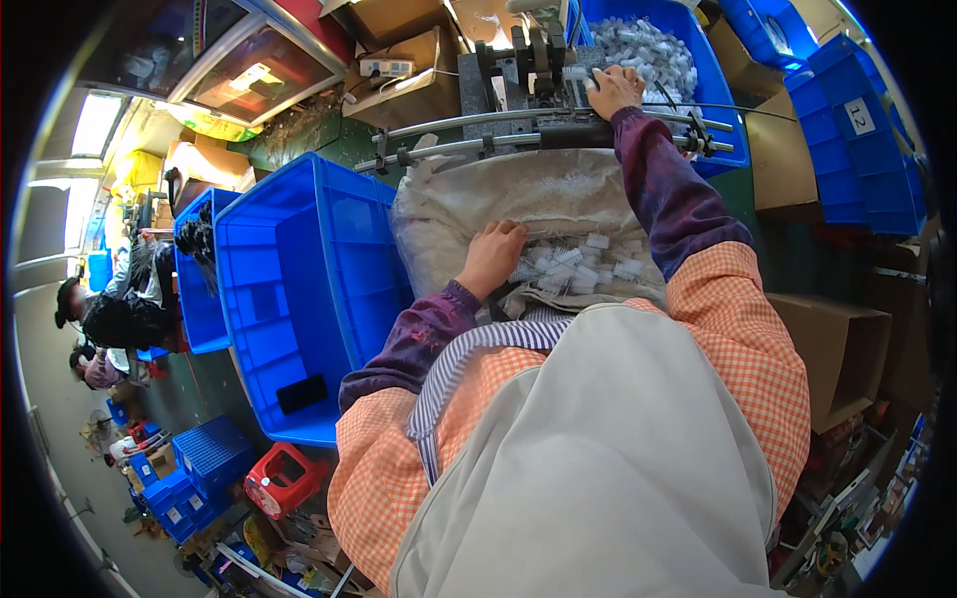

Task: The person sorts small white plastic components from a large sack into a blue bin. They pick up handfuls of the items, separate them by hand, and place them into the container. The task is repetitive and involves continuous manual handling of the small parts.

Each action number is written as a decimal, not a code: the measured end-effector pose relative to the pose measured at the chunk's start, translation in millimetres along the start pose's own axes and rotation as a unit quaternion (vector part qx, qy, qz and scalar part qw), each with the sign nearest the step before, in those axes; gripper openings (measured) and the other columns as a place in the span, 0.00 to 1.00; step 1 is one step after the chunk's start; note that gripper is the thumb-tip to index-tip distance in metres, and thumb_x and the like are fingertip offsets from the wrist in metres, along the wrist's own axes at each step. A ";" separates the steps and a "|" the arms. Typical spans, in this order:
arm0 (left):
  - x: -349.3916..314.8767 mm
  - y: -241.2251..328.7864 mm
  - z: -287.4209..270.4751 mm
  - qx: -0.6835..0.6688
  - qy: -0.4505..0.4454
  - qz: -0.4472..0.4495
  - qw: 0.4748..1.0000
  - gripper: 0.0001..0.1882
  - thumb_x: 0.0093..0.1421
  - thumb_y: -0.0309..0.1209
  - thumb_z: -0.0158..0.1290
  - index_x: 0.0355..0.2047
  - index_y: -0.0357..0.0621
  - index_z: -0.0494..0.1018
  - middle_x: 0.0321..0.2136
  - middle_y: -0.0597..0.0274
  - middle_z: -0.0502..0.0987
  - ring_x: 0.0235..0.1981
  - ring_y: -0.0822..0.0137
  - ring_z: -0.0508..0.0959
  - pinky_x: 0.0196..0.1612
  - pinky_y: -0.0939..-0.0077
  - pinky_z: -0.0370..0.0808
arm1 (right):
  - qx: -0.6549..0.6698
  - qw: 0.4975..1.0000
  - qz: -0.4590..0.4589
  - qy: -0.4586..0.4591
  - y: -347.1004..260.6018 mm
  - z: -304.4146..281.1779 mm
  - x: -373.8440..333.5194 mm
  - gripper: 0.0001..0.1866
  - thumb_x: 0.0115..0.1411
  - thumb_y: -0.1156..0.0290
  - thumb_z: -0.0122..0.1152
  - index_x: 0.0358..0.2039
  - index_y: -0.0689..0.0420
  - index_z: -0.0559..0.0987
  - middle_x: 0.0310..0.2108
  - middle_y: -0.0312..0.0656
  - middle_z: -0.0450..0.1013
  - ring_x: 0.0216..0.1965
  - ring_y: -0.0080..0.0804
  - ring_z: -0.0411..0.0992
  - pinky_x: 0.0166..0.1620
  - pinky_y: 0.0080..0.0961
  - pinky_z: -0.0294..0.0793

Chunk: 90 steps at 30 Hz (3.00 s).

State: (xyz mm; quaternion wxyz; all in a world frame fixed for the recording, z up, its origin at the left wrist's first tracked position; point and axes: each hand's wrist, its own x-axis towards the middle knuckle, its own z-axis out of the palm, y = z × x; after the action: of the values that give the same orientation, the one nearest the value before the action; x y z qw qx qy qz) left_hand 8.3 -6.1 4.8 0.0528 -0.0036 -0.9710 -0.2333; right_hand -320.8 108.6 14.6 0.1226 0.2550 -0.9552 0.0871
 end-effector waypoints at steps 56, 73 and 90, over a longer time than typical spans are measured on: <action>-7.7 6.8 43.6 0.047 -0.150 -0.098 0.983 0.14 0.49 0.32 0.54 0.35 0.39 0.69 0.36 0.48 0.70 0.36 0.50 0.74 0.39 0.60 0.71 | 0.030 0.995 -0.092 0.026 -11.2 13.7 18.2 0.09 0.53 0.64 0.50 0.34 0.47 0.75 0.37 0.33 0.72 0.46 0.35 0.63 0.46 0.37 0.57; -2.6 -7.5 50.9 -0.033 -0.171 -0.096 0.980 0.14 0.51 0.27 0.48 0.40 0.43 0.65 0.37 0.49 0.71 0.42 0.48 0.70 0.46 0.60 0.66 | 0.014 0.999 0.010 -0.026 -5.8 -7.3 12.7 0.13 0.55 0.59 0.48 0.36 0.44 0.79 0.42 0.33 0.70 0.51 0.34 0.59 0.53 0.42 0.47; 11.8 2.3 28.1 -0.062 -0.030 -0.113 0.991 0.13 0.46 0.21 0.45 0.34 0.40 0.69 0.34 0.45 0.71 0.38 0.45 0.71 0.40 0.58 0.69 | 0.009 1.000 -0.021 0.010 -64.5 -0.2 -2.0 0.14 0.54 0.61 0.46 0.35 0.52 0.77 0.41 0.40 0.69 0.50 0.39 0.58 0.53 0.43 0.49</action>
State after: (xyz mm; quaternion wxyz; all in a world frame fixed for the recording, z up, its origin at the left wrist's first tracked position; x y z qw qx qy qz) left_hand -6.2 8.6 -17.9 -0.0037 0.0958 -0.9499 -0.2976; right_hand -286.3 54.4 21.0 0.1317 0.2749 -0.9476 0.0952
